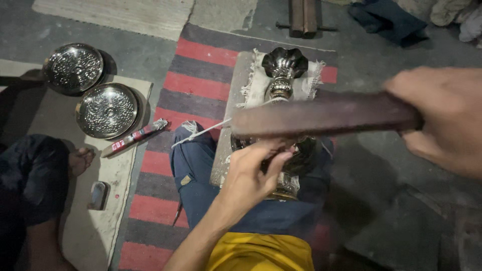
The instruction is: The person sits on the floor and uses a hammer and chisel to emboss a decorative pattern on a metal vase. They repeatedly strike the chisel against the vase's surface to create indentations.
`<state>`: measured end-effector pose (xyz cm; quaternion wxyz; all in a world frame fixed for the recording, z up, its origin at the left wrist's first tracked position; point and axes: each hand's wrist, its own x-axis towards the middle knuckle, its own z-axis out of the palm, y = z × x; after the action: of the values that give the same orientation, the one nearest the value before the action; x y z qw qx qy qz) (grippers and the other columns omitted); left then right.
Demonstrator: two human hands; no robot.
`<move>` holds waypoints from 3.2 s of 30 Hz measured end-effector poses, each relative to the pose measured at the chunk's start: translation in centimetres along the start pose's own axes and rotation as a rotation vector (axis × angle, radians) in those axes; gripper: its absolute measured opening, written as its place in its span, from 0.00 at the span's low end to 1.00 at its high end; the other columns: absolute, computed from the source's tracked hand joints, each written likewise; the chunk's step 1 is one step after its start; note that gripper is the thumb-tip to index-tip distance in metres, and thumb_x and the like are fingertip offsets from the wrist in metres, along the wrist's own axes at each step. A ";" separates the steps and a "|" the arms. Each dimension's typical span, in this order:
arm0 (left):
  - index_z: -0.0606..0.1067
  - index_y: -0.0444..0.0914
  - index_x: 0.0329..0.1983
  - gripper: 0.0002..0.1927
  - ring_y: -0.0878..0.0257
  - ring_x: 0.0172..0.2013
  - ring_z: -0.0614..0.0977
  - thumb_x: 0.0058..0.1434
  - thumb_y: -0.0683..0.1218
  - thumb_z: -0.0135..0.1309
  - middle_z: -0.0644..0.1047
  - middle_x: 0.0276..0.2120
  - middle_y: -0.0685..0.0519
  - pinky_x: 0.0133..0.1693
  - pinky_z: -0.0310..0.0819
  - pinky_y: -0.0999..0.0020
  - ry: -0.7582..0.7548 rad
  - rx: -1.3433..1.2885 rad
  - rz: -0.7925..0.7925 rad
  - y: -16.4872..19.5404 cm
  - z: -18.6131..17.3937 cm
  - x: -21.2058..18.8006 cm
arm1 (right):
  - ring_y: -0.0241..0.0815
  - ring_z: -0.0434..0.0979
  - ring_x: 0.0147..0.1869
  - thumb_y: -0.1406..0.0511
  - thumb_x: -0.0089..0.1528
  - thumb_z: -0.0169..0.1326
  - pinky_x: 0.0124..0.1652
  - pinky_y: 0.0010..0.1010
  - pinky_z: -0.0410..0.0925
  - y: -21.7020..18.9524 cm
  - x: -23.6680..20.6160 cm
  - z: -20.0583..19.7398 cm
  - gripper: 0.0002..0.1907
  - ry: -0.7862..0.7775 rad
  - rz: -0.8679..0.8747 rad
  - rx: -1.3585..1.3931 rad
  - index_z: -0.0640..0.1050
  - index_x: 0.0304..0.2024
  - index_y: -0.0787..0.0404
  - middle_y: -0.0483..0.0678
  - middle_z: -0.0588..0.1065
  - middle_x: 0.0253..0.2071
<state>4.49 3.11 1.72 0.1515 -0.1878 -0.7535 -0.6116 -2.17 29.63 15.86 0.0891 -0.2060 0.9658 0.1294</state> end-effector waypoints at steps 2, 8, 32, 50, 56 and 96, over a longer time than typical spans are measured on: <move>0.77 0.34 0.55 0.12 0.57 0.43 0.89 0.69 0.38 0.57 0.84 0.43 0.46 0.45 0.82 0.66 -0.043 -0.110 -0.019 0.0 -0.2 -0.1 | 0.36 0.80 0.30 0.67 0.49 0.67 0.35 0.32 0.72 0.0 -0.1 0.1 0.24 0.072 0.029 0.088 0.76 0.47 0.54 0.43 0.76 0.27; 0.77 0.34 0.51 0.13 0.56 0.38 0.88 0.64 0.39 0.62 0.83 0.40 0.47 0.40 0.82 0.67 0.013 -0.021 -0.018 -0.2 0.2 -0.4 | 0.37 0.82 0.32 0.69 0.46 0.67 0.38 0.32 0.72 -0.4 -0.4 0.0 0.25 0.075 0.094 0.046 0.77 0.47 0.53 0.44 0.77 0.27; 0.79 0.36 0.46 0.17 0.44 0.38 0.83 0.51 0.38 0.65 0.81 0.37 0.44 0.40 0.77 0.53 0.005 0.288 0.158 -2.2 0.8 -2.5 | 0.39 0.80 0.32 0.55 0.44 0.68 0.35 0.35 0.70 -2.3 -1.6 -1.1 0.23 0.188 -0.089 -0.165 0.77 0.40 0.49 0.41 0.74 0.26; 0.58 0.34 0.66 0.25 0.56 0.47 0.85 0.69 0.32 0.52 0.80 0.47 0.39 0.51 0.83 0.62 0.592 -0.631 -0.186 -14.0 0.1 3.6 | 0.52 0.74 0.50 0.71 0.72 0.54 0.51 0.50 0.74 -10.2 -1.2 25.0 0.08 0.381 0.424 2.302 0.72 0.51 0.68 0.59 0.71 0.49; 0.58 0.34 0.66 0.26 0.57 0.43 0.84 0.68 0.33 0.53 0.79 0.46 0.40 0.44 0.83 0.63 0.700 -0.706 -0.262 -17.6 1.1 2.5 | 0.53 0.77 0.67 0.72 0.64 0.52 0.58 0.52 0.76 -9.8 -2.4 20.7 0.06 0.530 0.280 2.179 0.71 0.42 0.65 0.61 0.74 0.62; 0.74 0.57 0.61 0.28 0.59 0.40 0.84 0.59 0.40 0.59 0.82 0.39 0.53 0.36 0.79 0.56 -1.356 0.147 0.258 0.1 1.3 14.2 | 0.38 0.75 0.33 0.67 0.67 0.63 0.39 0.25 0.67 -6.3 -13.7 22.8 0.09 0.729 0.585 0.659 0.74 0.40 0.60 0.48 0.74 0.34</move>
<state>-7.98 5.81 8.01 -0.2686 -0.6059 -0.6930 -0.2837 15.55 35.76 -4.05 -0.2300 0.0773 0.9402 -0.2389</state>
